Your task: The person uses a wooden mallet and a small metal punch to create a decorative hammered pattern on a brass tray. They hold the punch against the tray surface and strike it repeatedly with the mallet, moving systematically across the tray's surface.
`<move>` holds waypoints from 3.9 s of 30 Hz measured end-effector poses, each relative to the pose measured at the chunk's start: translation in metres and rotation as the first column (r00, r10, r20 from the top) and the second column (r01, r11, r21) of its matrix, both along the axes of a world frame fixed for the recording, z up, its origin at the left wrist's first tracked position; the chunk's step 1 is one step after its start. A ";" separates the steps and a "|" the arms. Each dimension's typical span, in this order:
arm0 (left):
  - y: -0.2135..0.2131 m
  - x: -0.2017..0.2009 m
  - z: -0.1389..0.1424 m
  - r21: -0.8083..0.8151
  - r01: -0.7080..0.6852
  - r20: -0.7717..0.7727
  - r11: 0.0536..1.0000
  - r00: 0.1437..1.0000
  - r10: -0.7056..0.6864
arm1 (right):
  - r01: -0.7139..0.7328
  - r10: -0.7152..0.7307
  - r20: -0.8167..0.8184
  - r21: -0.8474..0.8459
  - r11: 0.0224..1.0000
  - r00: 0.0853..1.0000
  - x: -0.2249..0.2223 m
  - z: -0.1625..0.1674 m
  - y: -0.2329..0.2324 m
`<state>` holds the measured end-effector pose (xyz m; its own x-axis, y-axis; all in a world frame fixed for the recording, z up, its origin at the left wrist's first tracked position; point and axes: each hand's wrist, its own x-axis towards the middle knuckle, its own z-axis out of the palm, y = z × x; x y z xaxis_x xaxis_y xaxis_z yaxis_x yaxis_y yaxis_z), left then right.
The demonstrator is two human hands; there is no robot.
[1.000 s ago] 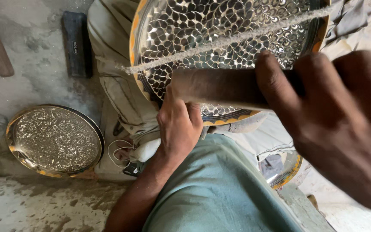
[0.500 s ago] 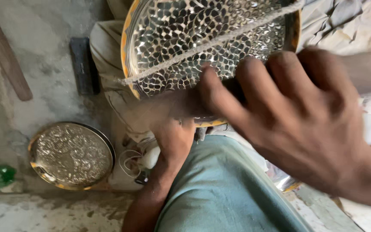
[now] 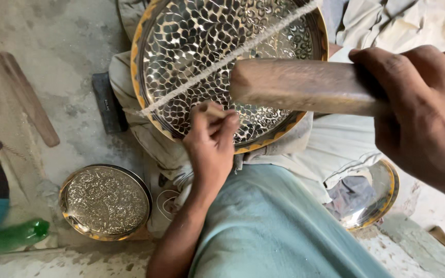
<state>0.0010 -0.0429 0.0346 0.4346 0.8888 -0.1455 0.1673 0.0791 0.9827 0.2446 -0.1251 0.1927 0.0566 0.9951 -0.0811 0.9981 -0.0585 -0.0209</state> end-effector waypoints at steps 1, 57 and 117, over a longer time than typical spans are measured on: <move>-0.004 0.006 -0.005 -0.014 0.004 0.020 1.000 1.000 -0.003 | 0.023 -0.023 -0.028 0.013 1.000 0.999 0.002 -0.002 -0.003; 0.011 0.001 -0.039 0.092 0.105 -0.118 0.990 0.989 -0.094 | 0.014 -0.005 0.043 -0.202 0.979 0.999 -0.018 -0.029 0.068; 0.024 0.010 -0.024 0.141 0.237 -0.004 0.961 0.971 -0.239 | 0.162 -0.170 -0.119 -0.072 0.984 0.978 0.007 -0.019 0.005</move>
<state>0.0111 -0.0193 0.0105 0.6373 0.7703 -0.0200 0.1516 -0.0999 0.9834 0.2520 -0.1202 0.1737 0.2060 0.9657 -0.1583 0.9642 -0.2279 -0.1358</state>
